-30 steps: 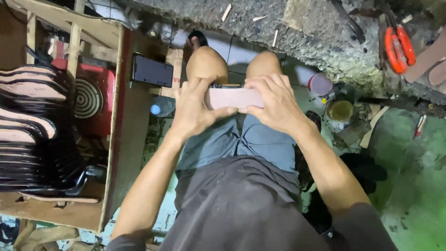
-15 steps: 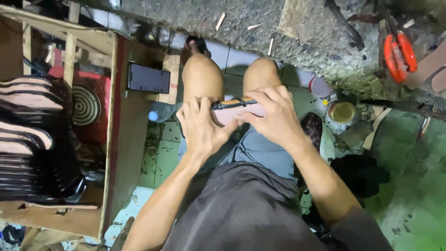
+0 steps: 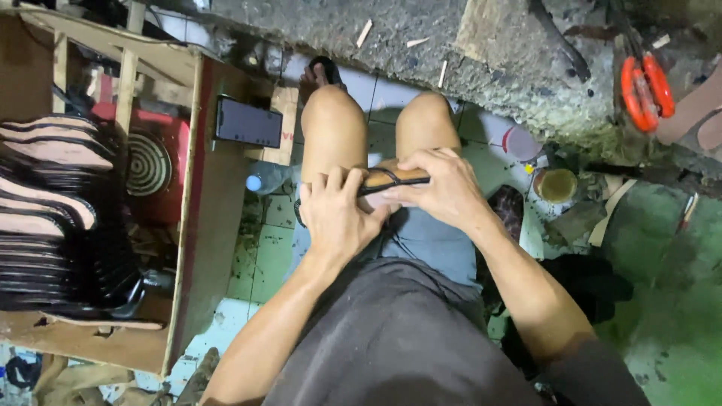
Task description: Assembling a sandal by attaching straps to the sole, hammering them into place, and trimming excess material.
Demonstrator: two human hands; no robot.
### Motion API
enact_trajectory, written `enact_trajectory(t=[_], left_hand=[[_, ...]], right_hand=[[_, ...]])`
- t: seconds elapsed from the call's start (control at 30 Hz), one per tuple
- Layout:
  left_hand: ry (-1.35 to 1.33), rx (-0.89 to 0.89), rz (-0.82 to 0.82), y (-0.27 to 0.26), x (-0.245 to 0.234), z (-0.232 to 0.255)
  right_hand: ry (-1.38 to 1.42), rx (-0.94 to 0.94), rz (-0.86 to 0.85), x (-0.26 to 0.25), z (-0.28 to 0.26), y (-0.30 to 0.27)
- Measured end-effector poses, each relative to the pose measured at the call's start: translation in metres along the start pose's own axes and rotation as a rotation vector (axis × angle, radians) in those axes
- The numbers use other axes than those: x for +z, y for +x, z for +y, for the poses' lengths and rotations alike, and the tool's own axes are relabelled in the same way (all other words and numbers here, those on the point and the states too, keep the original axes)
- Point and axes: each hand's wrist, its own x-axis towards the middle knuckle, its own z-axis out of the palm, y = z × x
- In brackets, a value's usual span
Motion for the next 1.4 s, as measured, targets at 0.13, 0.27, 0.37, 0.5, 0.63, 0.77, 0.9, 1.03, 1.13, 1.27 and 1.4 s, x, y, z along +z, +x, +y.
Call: enact_trajectory(t=[0.13,0.27,0.37,0.5,0.63,0.77,0.9,1.03,1.13,1.27,1.4], left_hand=[[-0.027,0.023,0.045,0.003,-0.004,-0.001],[-0.159,0.048,-0.246,0.02,-0.014,-0.033],[-0.346,-0.039,-0.407,0.037,-0.021,-0.035],[-0.415,-0.295,-0.51,0.036,-0.012,-0.034],[-0.356,-0.252,-0.551,0.054,-0.011,-0.038],[-0.257,-0.086,-0.58,0.054,-0.038,-0.013],[-0.053,-0.15,-0.547,0.037,-0.026,-0.002],[0.072,-0.035,-0.457,0.038,-0.007,0.006],[0.157,-0.038,-0.411,0.03,0.006,0.013],[0.137,-0.087,-0.394,0.034,0.005,0.021],[0.002,-0.111,-0.417,0.056,0.001,0.015]], right_hand=[[-0.011,-0.032,0.048,0.003,0.004,0.003],[-0.036,-0.029,0.003,0.001,0.004,0.003],[-0.064,-0.121,-0.027,-0.003,0.009,0.007],[-0.305,-0.163,-0.04,0.009,0.01,-0.013],[-0.45,-0.207,0.106,0.019,0.018,-0.011],[-0.195,-0.021,0.052,-0.012,0.004,-0.009],[0.029,0.571,-0.045,-0.029,-0.022,-0.027],[0.21,0.84,-0.075,-0.027,-0.038,-0.023],[0.412,0.696,0.223,-0.006,-0.03,-0.017],[0.387,0.707,0.274,-0.002,-0.007,-0.017],[0.758,0.555,0.292,-0.004,0.025,-0.014]])
